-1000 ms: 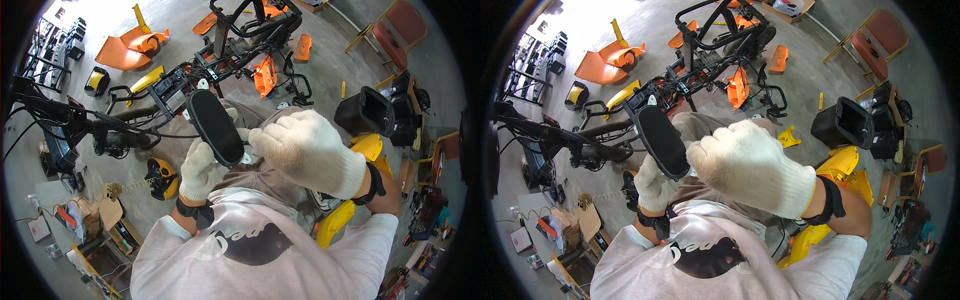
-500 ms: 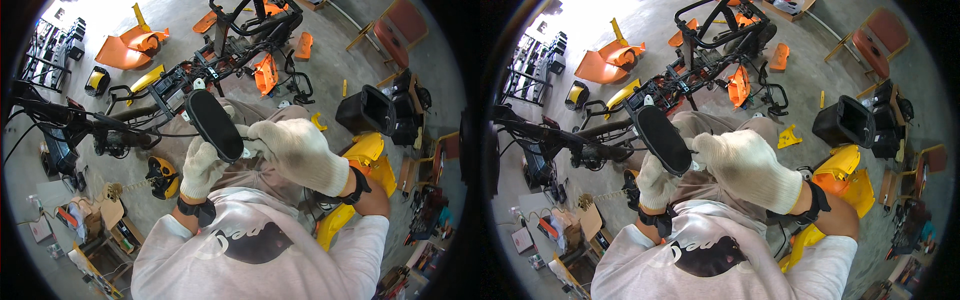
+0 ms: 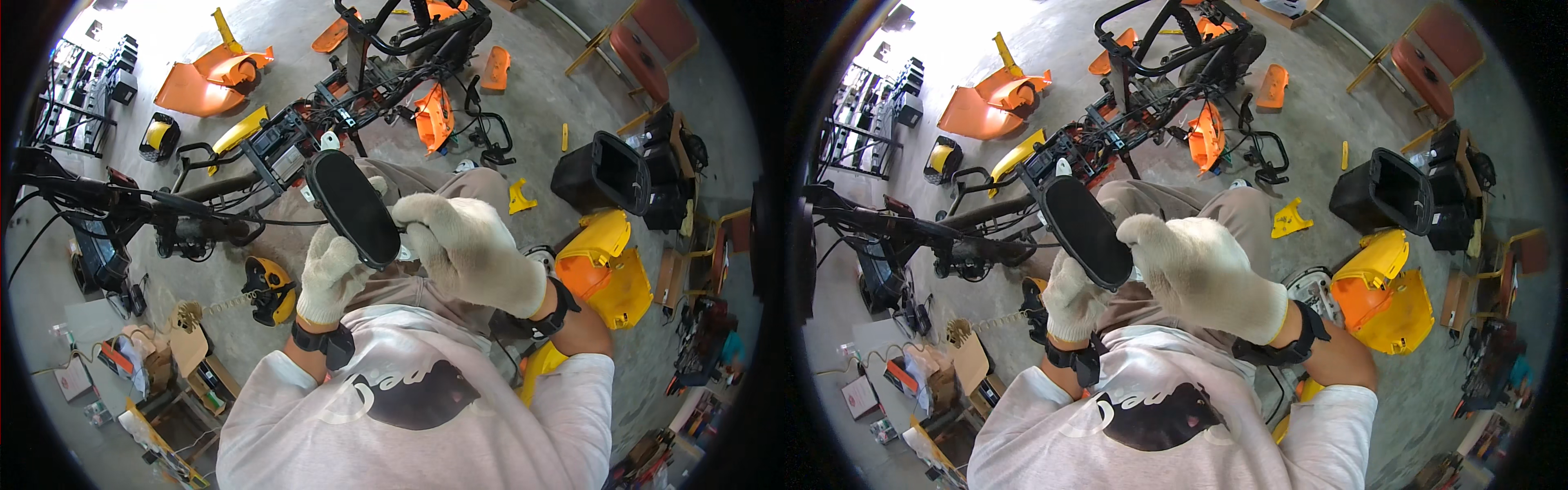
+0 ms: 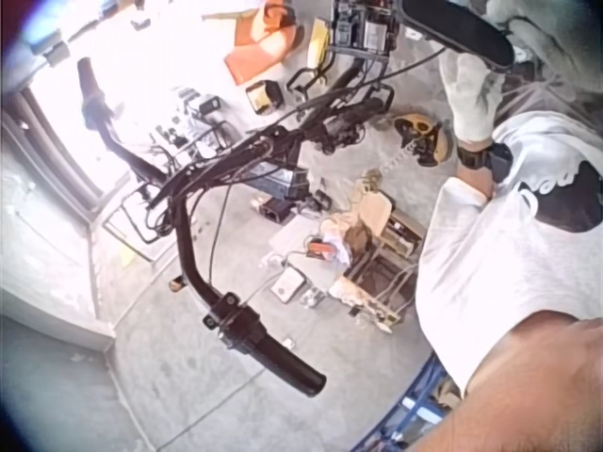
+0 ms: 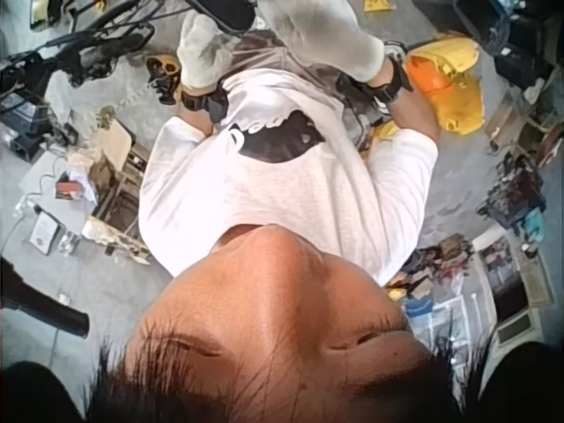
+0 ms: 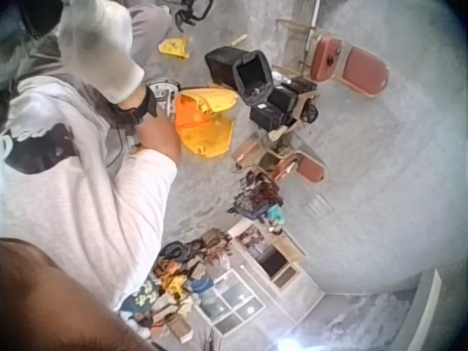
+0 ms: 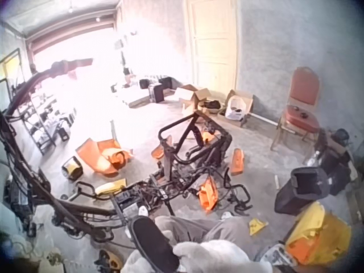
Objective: Repairing and assembling motorcycle components, specifically focusing on the side mirrors and adjacent plastic panels.
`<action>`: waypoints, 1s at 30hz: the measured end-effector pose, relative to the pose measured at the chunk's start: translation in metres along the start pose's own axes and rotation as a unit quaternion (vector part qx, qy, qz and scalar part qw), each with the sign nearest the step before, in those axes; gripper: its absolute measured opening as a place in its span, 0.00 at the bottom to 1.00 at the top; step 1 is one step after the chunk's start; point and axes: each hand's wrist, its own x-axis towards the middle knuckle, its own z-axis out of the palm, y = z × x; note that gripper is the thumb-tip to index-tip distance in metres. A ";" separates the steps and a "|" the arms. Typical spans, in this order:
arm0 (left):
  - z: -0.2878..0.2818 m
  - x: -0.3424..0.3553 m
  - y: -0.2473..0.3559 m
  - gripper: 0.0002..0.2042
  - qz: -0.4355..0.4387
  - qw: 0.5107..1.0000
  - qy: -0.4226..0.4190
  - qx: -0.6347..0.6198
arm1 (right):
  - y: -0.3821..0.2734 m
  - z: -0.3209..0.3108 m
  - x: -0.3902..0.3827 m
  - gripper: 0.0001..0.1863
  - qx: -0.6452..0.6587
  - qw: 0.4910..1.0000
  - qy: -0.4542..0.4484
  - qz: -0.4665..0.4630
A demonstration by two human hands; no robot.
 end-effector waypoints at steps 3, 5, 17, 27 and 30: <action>0.006 0.002 -0.001 0.32 -0.011 1.000 -0.021 -0.006 | 0.002 0.002 -0.003 0.10 0.057 0.998 0.003 0.038; 0.013 0.001 -0.006 0.32 0.006 1.000 0.018 0.002 | 0.001 0.003 -0.006 0.11 0.060 0.996 0.005 0.071; 0.008 -0.001 -0.001 0.35 0.013 1.000 -0.012 0.023 | -0.009 0.002 -0.004 0.28 0.006 0.998 0.010 0.055; 0.009 0.001 0.000 0.36 0.018 0.999 -0.007 0.027 | -0.010 0.003 -0.006 0.32 -0.149 0.988 0.005 -0.031; 0.017 0.003 -0.002 0.39 0.039 0.997 0.007 0.070 | -0.007 0.009 -0.007 0.31 -0.112 0.993 0.019 -0.013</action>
